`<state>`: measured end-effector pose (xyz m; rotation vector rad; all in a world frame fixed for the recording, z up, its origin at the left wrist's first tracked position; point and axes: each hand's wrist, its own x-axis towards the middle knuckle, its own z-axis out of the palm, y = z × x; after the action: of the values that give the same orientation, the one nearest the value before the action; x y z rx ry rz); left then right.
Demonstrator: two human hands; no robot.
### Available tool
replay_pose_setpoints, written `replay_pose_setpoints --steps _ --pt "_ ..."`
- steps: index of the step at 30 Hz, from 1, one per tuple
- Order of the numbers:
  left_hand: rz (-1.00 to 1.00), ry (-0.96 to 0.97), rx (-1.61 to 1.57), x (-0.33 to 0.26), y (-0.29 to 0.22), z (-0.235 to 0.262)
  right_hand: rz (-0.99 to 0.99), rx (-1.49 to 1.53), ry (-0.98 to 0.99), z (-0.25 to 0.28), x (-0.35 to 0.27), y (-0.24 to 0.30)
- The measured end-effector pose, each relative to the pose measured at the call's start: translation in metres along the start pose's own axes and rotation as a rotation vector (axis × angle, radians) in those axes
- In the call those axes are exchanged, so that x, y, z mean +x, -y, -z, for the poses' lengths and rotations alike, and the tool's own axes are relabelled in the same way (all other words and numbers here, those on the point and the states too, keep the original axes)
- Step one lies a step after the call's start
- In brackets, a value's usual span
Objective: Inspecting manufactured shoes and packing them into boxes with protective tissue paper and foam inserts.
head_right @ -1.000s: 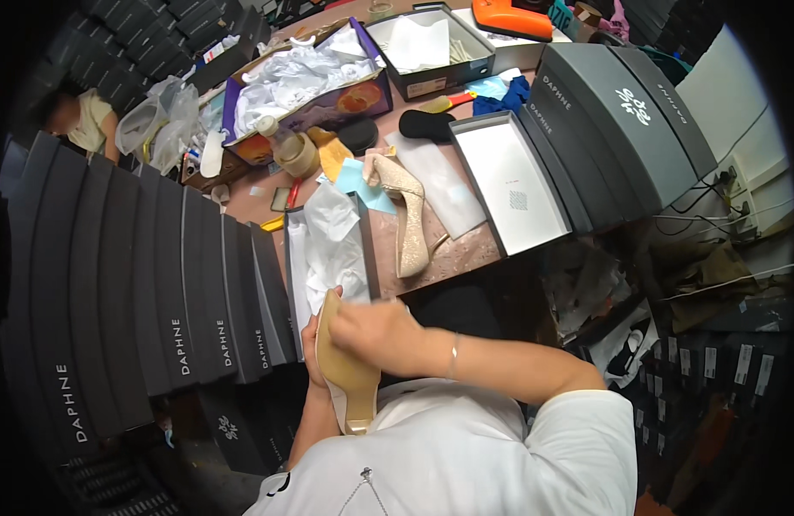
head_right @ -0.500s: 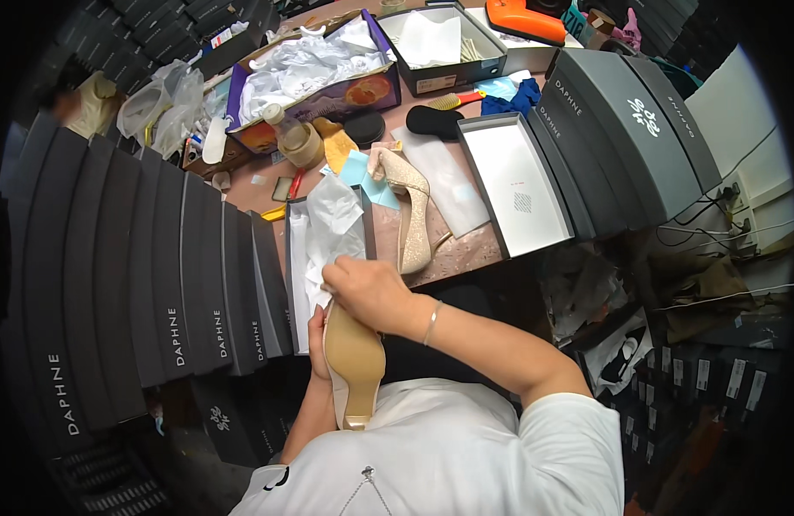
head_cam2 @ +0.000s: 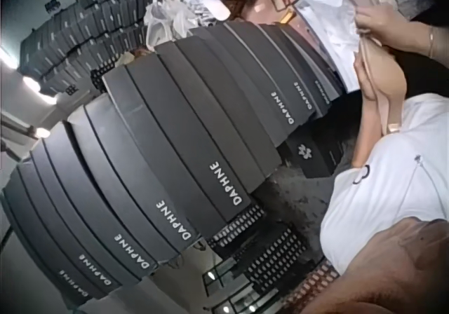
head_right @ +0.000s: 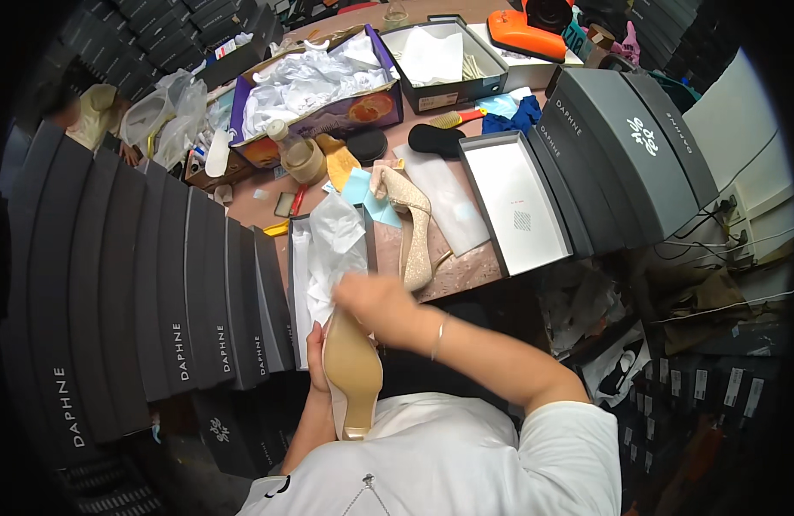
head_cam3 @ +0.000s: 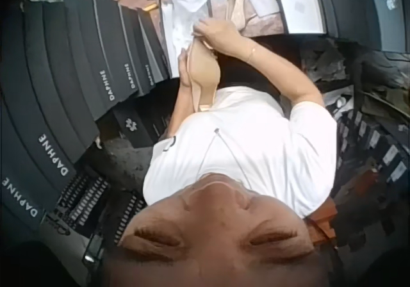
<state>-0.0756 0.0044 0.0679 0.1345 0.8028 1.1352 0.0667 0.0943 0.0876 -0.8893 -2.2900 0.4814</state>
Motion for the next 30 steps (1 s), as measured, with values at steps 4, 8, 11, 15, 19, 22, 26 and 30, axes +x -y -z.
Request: replay_pose_setpoints --steps 4,8,11,15,19,22,26,30 --pt "-0.028 0.271 0.146 -0.014 -0.011 0.017 -0.005 -0.069 -0.241 0.028 0.064 -0.063" --pt "-0.042 0.257 0.276 -0.020 -0.012 0.039 0.037 -0.216 -0.314 0.062 0.150 -0.132" --pt "-0.121 0.200 0.245 -0.020 -0.022 0.049 0.001 -0.379 -0.195 0.047 0.145 -0.172" --pt "-0.285 0.197 0.161 -0.014 -0.062 0.043 -0.180 0.056 -0.256 0.033 0.061 -0.102" --pt "-0.340 0.250 0.235 -0.020 -0.069 -0.001 -0.392 0.017 -0.264 -0.006 -0.025 -0.097" --pt "-0.337 0.243 0.267 -0.015 -0.052 -0.004 -0.536 0.132 -0.259 -0.032 -0.046 -0.114" --pt "-0.343 0.236 0.240 -0.015 -0.041 -0.005 -0.727 0.208 -0.200 -0.040 -0.046 -0.132" --pt "-0.318 0.198 0.231 -0.010 -0.043 -0.003 -0.877 0.774 -0.357 -0.020 -0.057 -0.135"
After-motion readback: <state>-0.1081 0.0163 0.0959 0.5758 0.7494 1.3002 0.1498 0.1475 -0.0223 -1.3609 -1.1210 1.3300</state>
